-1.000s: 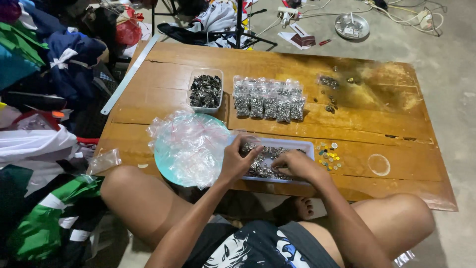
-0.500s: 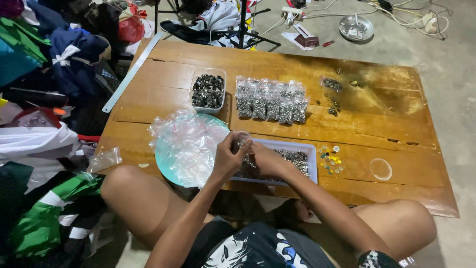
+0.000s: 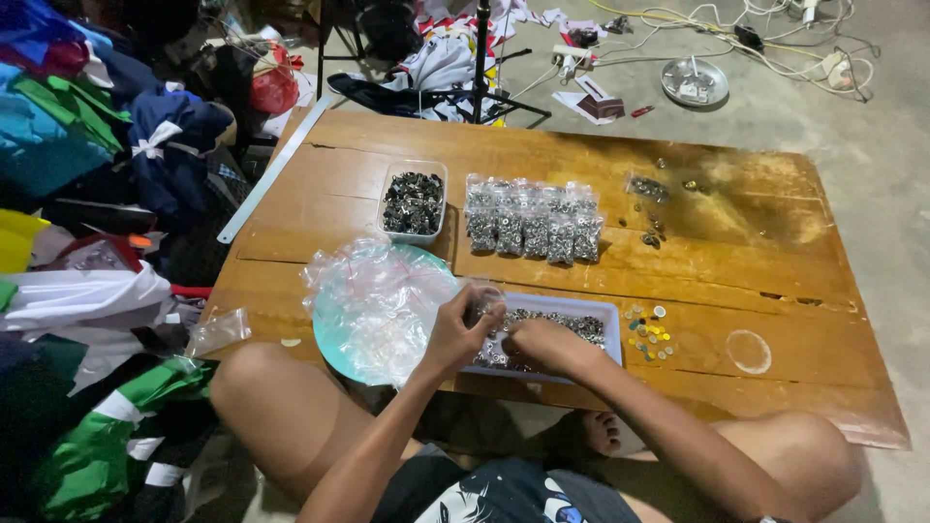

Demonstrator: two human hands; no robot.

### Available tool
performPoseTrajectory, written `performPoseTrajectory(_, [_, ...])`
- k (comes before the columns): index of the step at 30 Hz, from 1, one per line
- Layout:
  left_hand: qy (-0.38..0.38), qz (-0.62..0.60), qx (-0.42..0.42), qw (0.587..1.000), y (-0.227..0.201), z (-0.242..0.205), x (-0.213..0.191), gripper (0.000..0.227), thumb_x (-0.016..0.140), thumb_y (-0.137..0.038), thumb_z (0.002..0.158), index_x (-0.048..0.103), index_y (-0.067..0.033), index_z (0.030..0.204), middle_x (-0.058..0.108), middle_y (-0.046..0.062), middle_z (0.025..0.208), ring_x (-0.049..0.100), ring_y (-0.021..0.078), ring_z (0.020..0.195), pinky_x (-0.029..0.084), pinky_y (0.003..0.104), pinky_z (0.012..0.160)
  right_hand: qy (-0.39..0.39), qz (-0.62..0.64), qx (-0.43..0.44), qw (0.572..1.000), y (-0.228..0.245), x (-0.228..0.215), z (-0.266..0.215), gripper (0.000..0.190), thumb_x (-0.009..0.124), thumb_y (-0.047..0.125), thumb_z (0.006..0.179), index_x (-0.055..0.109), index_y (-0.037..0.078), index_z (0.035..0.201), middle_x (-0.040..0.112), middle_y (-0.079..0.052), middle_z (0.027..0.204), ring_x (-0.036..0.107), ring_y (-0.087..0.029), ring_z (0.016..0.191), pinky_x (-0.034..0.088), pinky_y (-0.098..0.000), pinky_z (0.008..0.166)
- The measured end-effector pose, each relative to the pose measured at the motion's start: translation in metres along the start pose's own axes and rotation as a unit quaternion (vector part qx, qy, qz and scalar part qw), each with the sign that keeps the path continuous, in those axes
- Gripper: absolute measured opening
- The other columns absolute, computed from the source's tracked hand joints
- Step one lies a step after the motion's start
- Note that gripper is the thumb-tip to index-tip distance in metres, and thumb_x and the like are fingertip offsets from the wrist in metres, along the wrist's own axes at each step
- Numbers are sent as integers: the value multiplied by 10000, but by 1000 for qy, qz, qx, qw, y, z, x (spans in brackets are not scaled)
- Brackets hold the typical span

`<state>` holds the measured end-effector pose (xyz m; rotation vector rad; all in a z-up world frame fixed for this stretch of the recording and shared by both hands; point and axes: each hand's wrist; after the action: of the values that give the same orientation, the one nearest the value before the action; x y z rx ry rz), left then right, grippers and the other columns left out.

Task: Sorting through a container of small metal rivets or buttons by hand on a wooden table.

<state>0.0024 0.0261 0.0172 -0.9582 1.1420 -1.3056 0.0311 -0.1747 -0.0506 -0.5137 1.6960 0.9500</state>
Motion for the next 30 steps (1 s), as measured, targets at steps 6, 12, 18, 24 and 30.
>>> performPoseTrajectory(6, [45,19,4,999,-2,4,12,224,813,-263,883,762,-116,1045,724,133,673,662,179,640,559,347,662,-46,28,83,995,-7,-9,-36,80,709,162,845,711,169,765,739,-74,731,726,-381,710,587,-485,612])
performPoseTrajectory(12, [96,28,55,993,12,2,21,249,804,-278,897,736,-115,1073,761,169,787,737,266,730,564,410,705,-24,102,99,990,-19,-13,-48,127,696,53,795,700,140,886,756,-103,916,712,-396,954,583,-498,823])
performPoseTrajectory(18, [137,76,74,985,15,0,19,310,780,-288,880,715,-136,1143,762,189,868,751,372,871,569,459,775,-9,110,116,987,-27,-21,-56,228,689,22,748,708,107,959,762,-146,976,704,-430,1001,571,-534,864])
performPoseTrajectory(24, [180,99,19,978,7,2,17,277,713,-339,941,684,-119,1106,770,24,976,714,158,900,509,295,811,21,182,139,973,3,-57,-48,238,695,9,875,767,165,1040,775,41,877,593,-96,699,448,-319,647])
performPoseTrajectory(30, [186,109,19,976,7,5,18,270,709,-328,940,677,-107,1090,773,51,971,708,175,868,498,309,774,11,139,176,975,7,-68,-48,316,544,-53,790,698,152,974,768,-83,859,661,-202,726,455,-364,646])
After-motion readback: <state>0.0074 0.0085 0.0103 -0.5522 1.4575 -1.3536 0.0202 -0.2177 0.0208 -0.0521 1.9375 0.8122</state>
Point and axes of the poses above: each hand's wrist, its own z-axis towards the middle knuckle, its own x-axis out of the palm, y = z × x
